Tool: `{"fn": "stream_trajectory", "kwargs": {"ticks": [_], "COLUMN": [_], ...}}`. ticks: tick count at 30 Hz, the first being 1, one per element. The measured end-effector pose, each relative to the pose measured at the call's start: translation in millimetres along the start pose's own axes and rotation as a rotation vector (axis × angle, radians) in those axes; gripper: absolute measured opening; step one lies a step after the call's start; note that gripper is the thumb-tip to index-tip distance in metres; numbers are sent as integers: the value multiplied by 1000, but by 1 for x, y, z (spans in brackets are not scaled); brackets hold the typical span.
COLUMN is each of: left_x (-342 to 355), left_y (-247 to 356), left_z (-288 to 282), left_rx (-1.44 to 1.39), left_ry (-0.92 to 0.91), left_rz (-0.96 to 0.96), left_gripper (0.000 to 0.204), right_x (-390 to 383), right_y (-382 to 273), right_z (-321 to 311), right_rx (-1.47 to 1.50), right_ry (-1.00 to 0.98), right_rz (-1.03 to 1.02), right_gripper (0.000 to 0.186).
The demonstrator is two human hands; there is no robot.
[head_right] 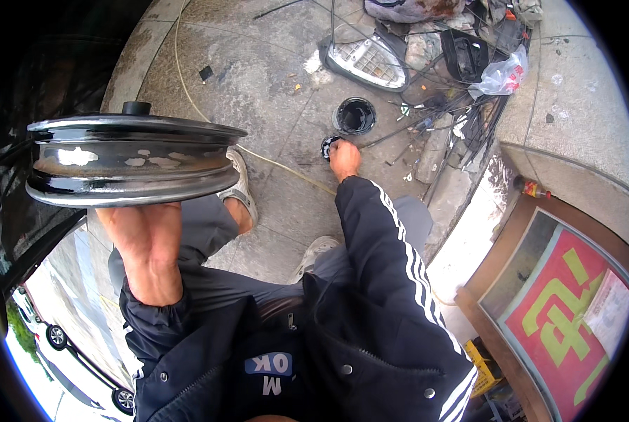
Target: The person opens a can of black paint and pours some into the lid. They then use a small stick to apply the black paint to a curved, chrome-finished car part, covering its surface.
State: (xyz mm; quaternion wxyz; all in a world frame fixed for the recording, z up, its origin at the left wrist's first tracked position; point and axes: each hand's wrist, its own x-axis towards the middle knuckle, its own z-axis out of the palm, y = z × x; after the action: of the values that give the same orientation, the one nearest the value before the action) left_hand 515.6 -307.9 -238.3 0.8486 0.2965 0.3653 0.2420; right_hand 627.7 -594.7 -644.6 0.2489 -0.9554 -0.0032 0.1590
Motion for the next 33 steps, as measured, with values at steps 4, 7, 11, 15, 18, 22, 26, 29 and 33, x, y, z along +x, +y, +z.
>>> {"fn": "stream_trajectory", "kwargs": {"ticks": [4, 7, 11, 15, 18, 22, 26, 29, 33], "left_x": [-10, -9, 2, 36, 85, 114, 125, 128, 141], "left_y": [-8, -17, -16, -46, -84, -126, -136, -137, -145], "left_z": [3, 9, -9, 7, -23, -28, -19, -18, -19], "left_rx": [1, 25, 164, 97, 68, 141, 189, 165, 70], "left_ry": [-42, -28, -146, -91, -193, -290, -322, -351, -377], "left_rz": [-6, 1, -109, -217, -331, -421, -489, -557, -631], "left_gripper": [60, 63, 72, 60, 59, 56, 58, 58, 63], "right_x": [-4, -10, -46, -85, -101, -111, -122, -129, -137], "right_y": [1, 7, -39, -94, -145, -202, -253, -276, -290], "right_z": [-31, -58, -140, -250, -303, -330, -314, -296, -274], "right_rx": [126, 439, 937, 1286, 1348, 1195, 942, 750, 539], "right_ry": [-20, -78, -215, -220, -190, -61, 21, 83, 233], "right_rz": [9, 134, 267, 142, 2, -158, -240, -231, -362], "right_gripper": [18, 16, 16, 18, 20, 20, 18, 15, 16]}}
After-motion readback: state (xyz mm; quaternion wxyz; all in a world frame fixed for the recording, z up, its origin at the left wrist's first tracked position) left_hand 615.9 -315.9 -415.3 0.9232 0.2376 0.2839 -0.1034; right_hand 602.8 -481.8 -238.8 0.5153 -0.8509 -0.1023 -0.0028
